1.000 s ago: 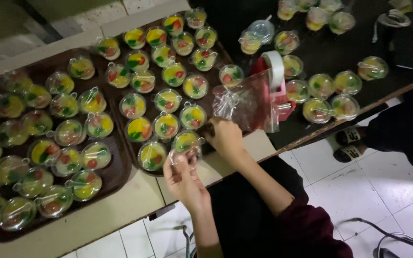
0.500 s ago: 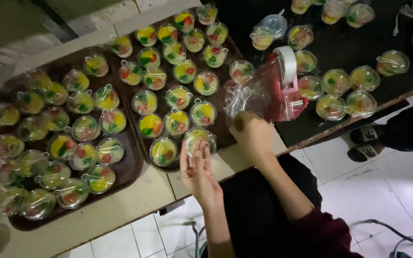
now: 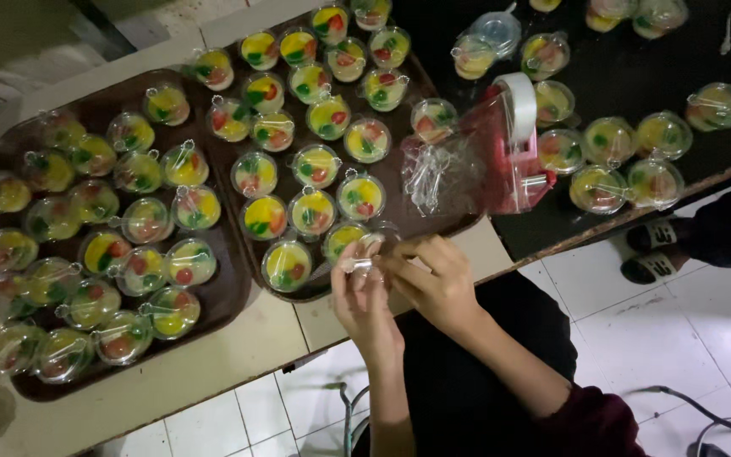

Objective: The person organizes and packages small plastic containers of multi-colored pudding on trays, using a tape dispenser to seal bags containing multiple pudding cups.

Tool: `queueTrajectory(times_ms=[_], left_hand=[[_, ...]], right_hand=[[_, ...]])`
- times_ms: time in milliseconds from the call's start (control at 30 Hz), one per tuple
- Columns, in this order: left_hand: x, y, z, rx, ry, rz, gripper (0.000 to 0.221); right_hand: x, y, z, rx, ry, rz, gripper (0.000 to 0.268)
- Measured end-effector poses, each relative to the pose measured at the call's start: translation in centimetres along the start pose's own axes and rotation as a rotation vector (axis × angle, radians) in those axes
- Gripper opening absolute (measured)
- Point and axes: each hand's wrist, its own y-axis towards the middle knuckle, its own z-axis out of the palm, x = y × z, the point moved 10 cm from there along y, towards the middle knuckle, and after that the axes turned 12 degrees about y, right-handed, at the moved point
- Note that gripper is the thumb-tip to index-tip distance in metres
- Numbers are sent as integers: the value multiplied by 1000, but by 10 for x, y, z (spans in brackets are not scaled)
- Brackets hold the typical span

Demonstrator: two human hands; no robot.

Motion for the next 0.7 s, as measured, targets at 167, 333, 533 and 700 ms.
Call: queueTrajectory(times_ms=[167,333,533,700], left_hand=[[26,3,-13,-84,-127,-65,24],[34,3,-13,-89,-143,-156,26],[36,1,-13,-112,-149,-194,28],[45,1,-15,-95,-127,-177,29]], right_hand=[[-15,-7,-4,-21,161,114,9],[-42,-21,-52,-157,138,224,14],[-117,-54,-153,-637,-199,589,22],[-185,-86,-124,-412,-119,943,25]])
